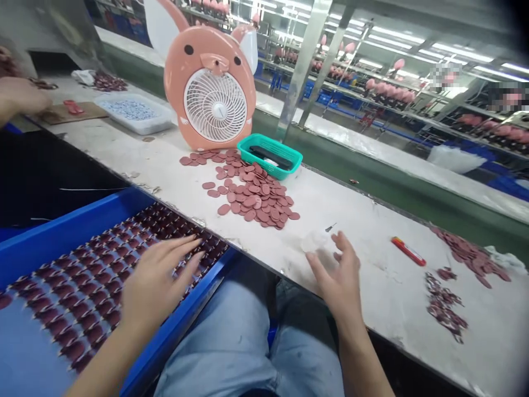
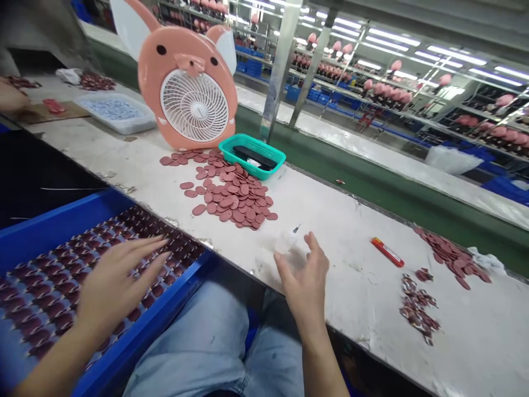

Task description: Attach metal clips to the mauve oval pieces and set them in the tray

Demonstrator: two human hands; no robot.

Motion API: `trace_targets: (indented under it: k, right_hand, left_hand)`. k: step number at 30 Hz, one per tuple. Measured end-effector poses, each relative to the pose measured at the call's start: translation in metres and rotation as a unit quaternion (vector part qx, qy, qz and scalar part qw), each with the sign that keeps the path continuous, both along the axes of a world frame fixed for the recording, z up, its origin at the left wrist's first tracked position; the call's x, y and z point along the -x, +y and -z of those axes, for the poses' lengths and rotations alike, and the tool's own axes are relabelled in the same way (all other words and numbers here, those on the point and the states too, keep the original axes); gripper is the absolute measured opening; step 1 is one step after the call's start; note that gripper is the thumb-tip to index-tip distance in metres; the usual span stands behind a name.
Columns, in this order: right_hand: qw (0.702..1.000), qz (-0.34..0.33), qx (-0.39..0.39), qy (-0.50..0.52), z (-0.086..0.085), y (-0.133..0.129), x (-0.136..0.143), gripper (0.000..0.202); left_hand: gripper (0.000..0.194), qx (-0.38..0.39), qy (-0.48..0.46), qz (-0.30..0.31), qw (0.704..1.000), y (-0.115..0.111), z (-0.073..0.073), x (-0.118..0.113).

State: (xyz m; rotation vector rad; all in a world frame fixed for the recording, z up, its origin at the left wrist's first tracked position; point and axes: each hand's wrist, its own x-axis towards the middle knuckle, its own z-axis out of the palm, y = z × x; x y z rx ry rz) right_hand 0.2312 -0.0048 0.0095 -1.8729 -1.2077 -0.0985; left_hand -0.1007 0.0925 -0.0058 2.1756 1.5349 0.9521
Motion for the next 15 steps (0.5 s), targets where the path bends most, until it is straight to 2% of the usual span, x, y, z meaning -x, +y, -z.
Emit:
trace_targets:
  k: [1, 3, 5, 7, 10, 13, 15]
  right_hand:
    - [1.0, -0.009, 0.026, 0.015, 0.0, 0.006, -0.002, 0.075]
    - [0.997, -0.03, 0.058, 0.042, -0.001, 0.016, -0.003, 0.064]
    - [0.994, -0.05, 0.069, 0.07, -0.004, 0.022, -0.003, 0.048]
    - [0.99, -0.066, 0.065, 0.105, -0.006, 0.021, -0.003, 0.039]
    - [0.981, -0.09, 0.029, 0.17, -0.008, 0.012, 0.002, 0.034]
    - [0.959, -0.129, -0.018, 0.252, -0.007, 0.0, 0.019, 0.029]
    - [0.933, -0.173, -0.025, 0.315, -0.007, -0.003, 0.035, 0.028]
  left_hand:
    - [0.038, -0.061, 0.05, 0.023, 0.997, 0.016, -0.012, -0.027]
    - [0.043, -0.081, 0.08, 0.034, 0.993, 0.045, -0.03, -0.063]
    - [0.043, -0.078, 0.103, 0.036, 0.991, 0.065, -0.037, -0.074]
    - [0.041, -0.073, 0.117, 0.051, 0.989, 0.071, -0.037, -0.07]
    - [0.036, -0.072, 0.107, 0.08, 0.988, 0.057, -0.029, -0.06]
    - [0.03, -0.068, 0.075, 0.089, 0.991, 0.026, -0.022, -0.061]
    - [0.033, -0.031, 0.019, 0.087, 0.996, 0.002, -0.021, -0.069]
